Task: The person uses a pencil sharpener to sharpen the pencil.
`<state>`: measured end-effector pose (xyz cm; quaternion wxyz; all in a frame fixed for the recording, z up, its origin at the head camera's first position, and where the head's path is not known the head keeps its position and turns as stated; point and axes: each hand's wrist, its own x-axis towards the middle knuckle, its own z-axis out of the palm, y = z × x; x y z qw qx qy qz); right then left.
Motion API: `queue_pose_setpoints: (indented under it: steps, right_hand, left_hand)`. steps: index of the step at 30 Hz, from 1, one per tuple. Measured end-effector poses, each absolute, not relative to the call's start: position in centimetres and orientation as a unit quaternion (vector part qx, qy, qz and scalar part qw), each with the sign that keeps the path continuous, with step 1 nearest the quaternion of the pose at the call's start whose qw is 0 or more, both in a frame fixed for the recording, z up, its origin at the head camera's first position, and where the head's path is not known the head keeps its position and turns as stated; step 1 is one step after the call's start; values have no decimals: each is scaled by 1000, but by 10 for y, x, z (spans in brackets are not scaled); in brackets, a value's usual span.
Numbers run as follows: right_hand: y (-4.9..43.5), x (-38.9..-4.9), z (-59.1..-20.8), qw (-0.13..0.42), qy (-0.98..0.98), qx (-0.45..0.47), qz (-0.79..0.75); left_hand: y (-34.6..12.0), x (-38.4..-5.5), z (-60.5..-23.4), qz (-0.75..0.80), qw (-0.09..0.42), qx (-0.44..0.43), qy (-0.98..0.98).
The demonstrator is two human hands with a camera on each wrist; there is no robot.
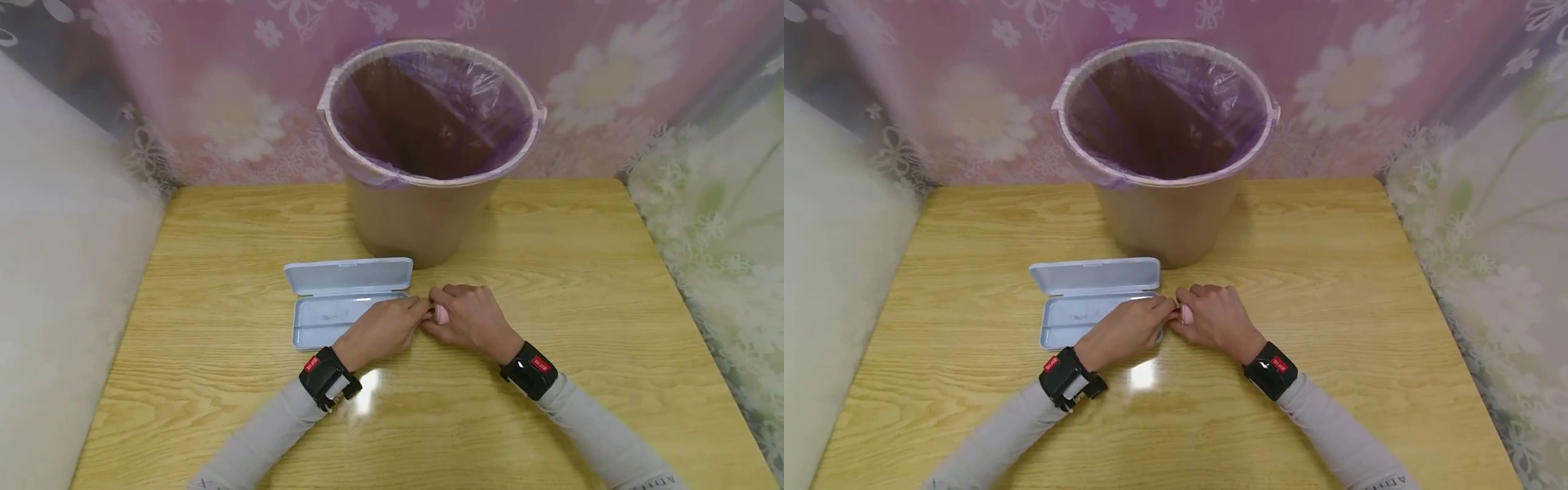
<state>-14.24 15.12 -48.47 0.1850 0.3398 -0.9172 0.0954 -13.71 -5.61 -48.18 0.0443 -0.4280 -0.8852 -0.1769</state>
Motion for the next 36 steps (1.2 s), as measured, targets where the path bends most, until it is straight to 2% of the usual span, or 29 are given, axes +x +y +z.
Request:
queue_pose_setpoints:
  steps: [6,9,16,20,24,36]
  right_hand:
    - [151,-144,-485,194,-914,343,101]
    - [148,-144,-484,191,-913,343,109]
    - [147,-145,-481,175,-921,329,115]
    - [146,-145,-483,182,-920,325,119]
    - [147,-144,-484,184,-921,323,116]
    - [146,-144,-484,187,-920,323,118]
  left_hand:
    - [-65,-140,-480,-190,18,-425,-885]
    - [-84,-138,-479,-207,11,-412,-887]
    - [-147,-126,-476,-271,28,-358,-893]
    - [-164,-120,-468,-323,36,-345,-881]
    - [-160,-119,-454,-389,35,-355,-849]
    - [-127,-118,-407,-554,-49,-399,-729]
